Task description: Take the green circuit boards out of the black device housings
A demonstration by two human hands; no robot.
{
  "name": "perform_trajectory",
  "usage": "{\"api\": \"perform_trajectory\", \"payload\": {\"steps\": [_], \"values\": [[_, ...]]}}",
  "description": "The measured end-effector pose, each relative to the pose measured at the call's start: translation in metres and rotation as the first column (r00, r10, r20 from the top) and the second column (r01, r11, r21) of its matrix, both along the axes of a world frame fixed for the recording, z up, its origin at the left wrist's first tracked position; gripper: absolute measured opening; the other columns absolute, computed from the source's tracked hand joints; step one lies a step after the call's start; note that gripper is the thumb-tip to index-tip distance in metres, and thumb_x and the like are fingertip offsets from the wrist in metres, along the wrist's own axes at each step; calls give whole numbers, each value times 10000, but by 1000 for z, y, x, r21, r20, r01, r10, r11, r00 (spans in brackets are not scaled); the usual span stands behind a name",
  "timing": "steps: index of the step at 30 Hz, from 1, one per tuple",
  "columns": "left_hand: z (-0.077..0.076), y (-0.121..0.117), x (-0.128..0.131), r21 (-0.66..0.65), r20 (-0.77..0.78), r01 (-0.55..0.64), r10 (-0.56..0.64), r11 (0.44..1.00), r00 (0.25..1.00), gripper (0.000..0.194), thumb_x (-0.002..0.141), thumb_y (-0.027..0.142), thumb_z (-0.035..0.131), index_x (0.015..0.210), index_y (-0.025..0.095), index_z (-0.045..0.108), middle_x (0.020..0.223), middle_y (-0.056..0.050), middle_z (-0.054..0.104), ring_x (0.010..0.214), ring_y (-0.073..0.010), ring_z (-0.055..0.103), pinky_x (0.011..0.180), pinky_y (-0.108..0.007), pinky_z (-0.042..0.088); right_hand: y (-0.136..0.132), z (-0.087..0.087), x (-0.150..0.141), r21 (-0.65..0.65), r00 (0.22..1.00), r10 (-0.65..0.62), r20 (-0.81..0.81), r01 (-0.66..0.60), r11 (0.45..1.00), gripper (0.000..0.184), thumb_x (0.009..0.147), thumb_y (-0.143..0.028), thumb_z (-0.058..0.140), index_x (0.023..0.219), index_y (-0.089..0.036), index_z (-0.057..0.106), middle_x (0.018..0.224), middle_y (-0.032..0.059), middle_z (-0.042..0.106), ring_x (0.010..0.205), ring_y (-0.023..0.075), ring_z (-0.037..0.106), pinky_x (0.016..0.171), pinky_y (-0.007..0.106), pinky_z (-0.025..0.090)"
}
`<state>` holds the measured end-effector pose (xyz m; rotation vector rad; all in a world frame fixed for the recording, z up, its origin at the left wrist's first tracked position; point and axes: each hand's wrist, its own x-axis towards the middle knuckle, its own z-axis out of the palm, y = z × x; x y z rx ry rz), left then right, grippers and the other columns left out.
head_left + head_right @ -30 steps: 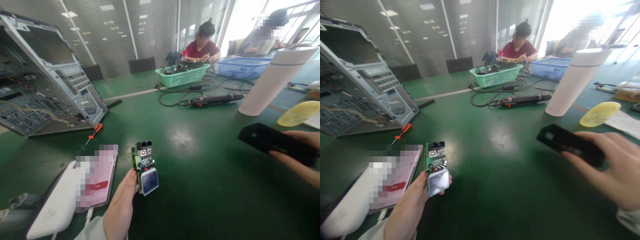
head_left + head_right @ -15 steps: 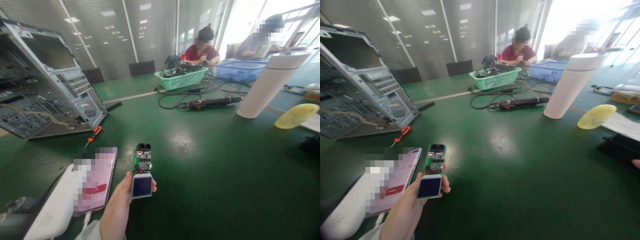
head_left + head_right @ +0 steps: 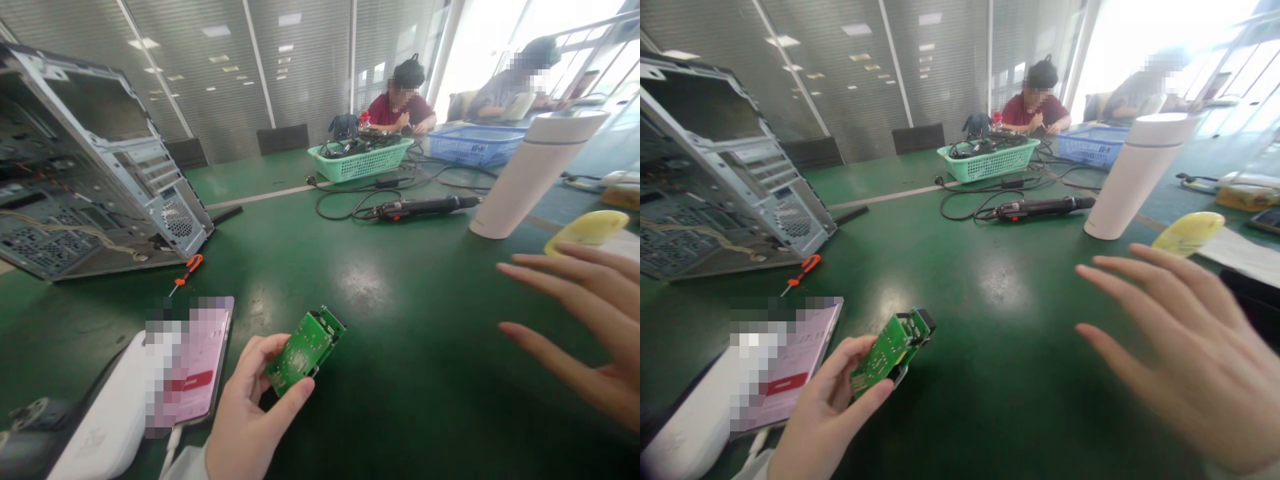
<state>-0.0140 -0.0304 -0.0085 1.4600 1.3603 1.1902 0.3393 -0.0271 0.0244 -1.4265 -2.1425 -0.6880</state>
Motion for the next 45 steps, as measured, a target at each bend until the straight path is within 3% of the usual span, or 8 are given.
{"api": "perform_trajectory", "payload": {"steps": [10, 19, 23, 29, 33, 35, 40, 45], "values": [[8, -10, 0, 363, -553, 233, 7, 902, 833, 351, 786, 190, 681, 1094, 307, 558, 987, -15, 523, 891, -200, 607, 792, -299, 531, 13, 4, -142, -21, 811, 580, -77, -583, 812, 381, 1038, -333, 316, 1236, -115, 557, 1254, 34, 535, 1197, 215, 439, 1015, 384, 371], [8, -13, -1, 294, -441, 202, -55, 934, 896, 451, 780, 217, 710, 1186, 356, 569, 1024, -6, 630, 917, -204, 655, 801, -286, 546, 19, -14, -150, -59, 809, 580, -96, -587, 808, 476, 1046, -345, 197, 1119, -61, 571, 921, 85, 579, 786, 185, 498, 627, 328, 402], [5, -18, -4, 260, -304, 200, -117, 945, 946, 778, 730, 338, 775, 1412, 401, 407, 1356, -53, 542, 1221, -315, 538, 902, -359, 533, 17, -23, -150, -235, 767, 400, -502, -566, 790, 465, 1040, -385, 187, 1004, -140, 580, 883, 60, 568, 790, 156, 513, 695, 302, 422], [0, -14, -6, 187, -164, 181, -151, 966, 975, 618, 842, 311, 652, 1402, 430, 418, 1442, -28, 491, 1307, -316, 451, 947, -395, 513, 18, -23, -145, -517, 424, -298, -855, -736, 437, 566, 930, -622, 328, 836, -140, 608, 784, 61, 567, 777, 147, 554, 652, 239, 449], [-2, -12, -6, 159, -148, 180, -157, 971, 976, 470, 882, 271, 592, 1326, 407, 515, 1374, -30, 515, 1215, -274, 518, 925, -355, 525, 22, -14, -147, -339, 232, -703, -672, -941, 14, 649, 857, -711, 421, 933, -87, 586, 623, 18, 488, 513, 68, 438, 466, 160, 332], [-1, -12, -6, 145, -160, 177, -154, 973, 975, 409, 889, 258, 579, 1275, 391, 561, 1310, -31, 537, 1165, -256, 545, 907, -334, 530, 22, -11, -149, -285, 220, -784, -580, -957, -57, 649, 859, -708, 435, 939, -79, 575, 595, -6, 447, 464, 42, 380, 436, 142, 286], [3, -11, -3, 118, -184, 161, -138, 980, 973, 280, 909, 245, 538, 1160, 330, 628, 1209, -44, 559, 1081, -228, 581, 887, -317, 530, 12, -13, -138, -518, 294, -557, -777, -802, 299, 666, 847, -747, 431, 1002, -123, 604, 819, 56, 571, 733, 131, 552, 690, 245, 482], [1, -9, -3, 91, -192, 120, -100, 989, 976, 240, 907, 235, 525, 1106, 294, 645, 1173, -54, 564, 1084, -233, 584, 886, -328, 532, 3, -20, -57, -509, 777, -184, -601, -195, 838, 694, 900, -773, 279, 1178, -191, 535, 973, 84, 601, 814, 186, 576, 733, 320, 449]]}}
